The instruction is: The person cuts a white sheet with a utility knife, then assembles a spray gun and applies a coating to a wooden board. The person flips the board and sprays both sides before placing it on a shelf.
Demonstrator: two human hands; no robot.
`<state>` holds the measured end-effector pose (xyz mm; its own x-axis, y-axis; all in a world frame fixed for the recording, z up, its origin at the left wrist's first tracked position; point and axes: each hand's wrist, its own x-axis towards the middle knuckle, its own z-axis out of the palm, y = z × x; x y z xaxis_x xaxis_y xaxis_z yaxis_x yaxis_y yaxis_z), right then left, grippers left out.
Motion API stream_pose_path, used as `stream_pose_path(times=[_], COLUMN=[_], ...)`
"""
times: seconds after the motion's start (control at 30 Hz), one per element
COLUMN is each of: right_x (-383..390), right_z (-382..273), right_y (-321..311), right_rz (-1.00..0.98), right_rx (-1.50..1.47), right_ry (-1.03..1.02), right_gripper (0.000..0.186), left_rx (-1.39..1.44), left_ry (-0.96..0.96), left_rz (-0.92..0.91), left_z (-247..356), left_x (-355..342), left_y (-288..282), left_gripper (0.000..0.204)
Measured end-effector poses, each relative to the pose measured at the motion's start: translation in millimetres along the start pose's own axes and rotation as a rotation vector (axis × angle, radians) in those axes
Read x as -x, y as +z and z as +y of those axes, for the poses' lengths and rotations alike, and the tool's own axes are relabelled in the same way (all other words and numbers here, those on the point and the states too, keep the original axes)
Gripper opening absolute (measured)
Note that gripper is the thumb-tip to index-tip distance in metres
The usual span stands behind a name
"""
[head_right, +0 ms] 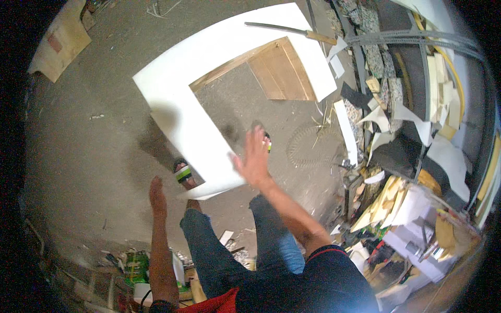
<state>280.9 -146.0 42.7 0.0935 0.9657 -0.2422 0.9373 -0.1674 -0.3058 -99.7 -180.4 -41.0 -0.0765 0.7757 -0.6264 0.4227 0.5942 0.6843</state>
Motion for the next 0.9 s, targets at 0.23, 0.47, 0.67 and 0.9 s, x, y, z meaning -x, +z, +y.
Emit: stream_pose_path(times=[0.23,0.47,0.67,0.9], right_x=[-298,-381,-302,-134], right_z=[248,305,267,245], right_y=[-165,-191,-210,-219], right_rz=[0.491,-0.012,-0.098,-0.551], right_rx=[0.413,0.346,0.511,0.403], right_ry=[-0.308,-0.419,-0.581,-0.739], right_gripper=[0.081,0.059,0.040,0.024], left_rx=[0.482,1.099,1.672,2.446], left_ry=[-0.699,-0.793,-0.918,-0.453], left_rz=[0.473,0.700,0.590,0.791], left_z=[-51,-34,38,73], left_x=[132,166,149,119], left_y=[74,290,389,426], left_gripper=[0.073,0.097,0.117,0.109])
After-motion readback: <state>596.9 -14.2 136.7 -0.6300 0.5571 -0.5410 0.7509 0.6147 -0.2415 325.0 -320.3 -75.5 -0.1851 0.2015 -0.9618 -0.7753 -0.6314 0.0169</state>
